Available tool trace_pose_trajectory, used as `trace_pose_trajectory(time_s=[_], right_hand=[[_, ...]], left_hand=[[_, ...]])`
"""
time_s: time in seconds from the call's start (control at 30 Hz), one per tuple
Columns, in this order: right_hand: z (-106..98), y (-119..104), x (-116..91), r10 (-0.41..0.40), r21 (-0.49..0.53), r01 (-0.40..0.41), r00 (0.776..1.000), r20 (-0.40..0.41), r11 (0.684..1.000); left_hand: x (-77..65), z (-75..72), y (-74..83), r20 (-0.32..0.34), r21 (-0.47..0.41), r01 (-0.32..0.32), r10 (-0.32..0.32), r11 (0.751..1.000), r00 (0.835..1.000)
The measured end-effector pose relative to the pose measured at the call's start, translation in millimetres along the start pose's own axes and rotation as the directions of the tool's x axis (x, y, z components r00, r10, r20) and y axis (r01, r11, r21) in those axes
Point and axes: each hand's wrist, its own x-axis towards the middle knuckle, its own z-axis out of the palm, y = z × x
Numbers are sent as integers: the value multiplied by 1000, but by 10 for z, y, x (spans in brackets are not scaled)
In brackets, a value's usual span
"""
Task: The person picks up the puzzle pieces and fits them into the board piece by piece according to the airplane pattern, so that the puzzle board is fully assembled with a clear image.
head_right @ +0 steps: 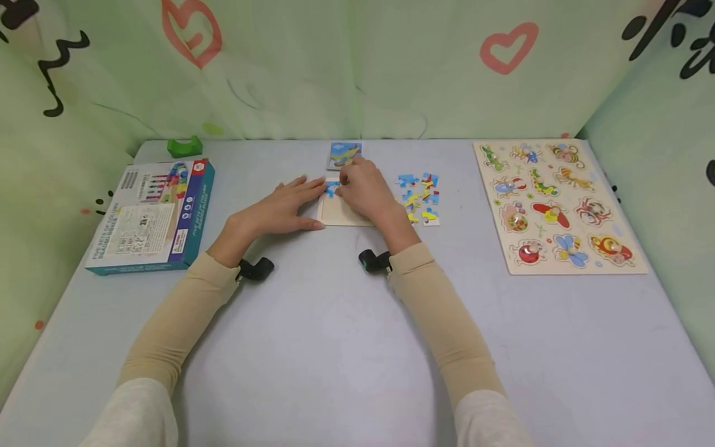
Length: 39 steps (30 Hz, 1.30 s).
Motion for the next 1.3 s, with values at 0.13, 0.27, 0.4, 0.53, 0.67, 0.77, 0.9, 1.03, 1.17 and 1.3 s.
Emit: trace_pose_trajectory(time_s=[0.13, 0.27, 0.4, 0.53, 0.67, 0.77, 0.9, 1.03, 1.17, 1.3], right_hand=[[-9, 16, -8, 0, 10, 0, 1000, -6, 1000], [-10, 28, -14, -4, 12, 4, 1000, -12, 1000], [-17, 48, -21, -6, 33, 6, 1000, 9, 999], [-64, 91, -28, -21, 53, 18, 998, 52, 998], [-177, 149, -42, -43, 79, 36, 996, 82, 996], [-281, 204, -89, -26, 112, 17, 996, 85, 994], [-408, 297, -157, -12, 144, 4, 998, 56, 990], [-521, 398, -223, 9, 148, -16, 999, 45, 989], [-637, 510, -299, 59, 146, -64, 997, 45, 987], [-728, 611, -360, 113, 144, -117, 993, 33, 983]], left_hand=[[-1, -1, 8, 1, -1, -2, 2, 1000, 1000], [-10, -4, 23, 7, -1, -7, 7, 1000, 1000], [-20, -6, 40, 16, 0, -4, 4, 1000, 1000], [-27, -10, 59, 24, -2, 5, -5, 1000, 1000], [-24, -13, 62, 28, 3, 19, -19, 1000, 999], [-21, -20, 64, 31, 6, 23, -24, 1000, 999], [-19, -19, 64, 31, 3, 23, -23, 1000, 999], [-20, -6, 62, 28, 1, 22, -22, 1000, 999], [-19, -6, 64, 23, 5, 19, -19, 1000, 1000], [-18, -10, 67, 22, 10, 17, -17, 1000, 1000]])
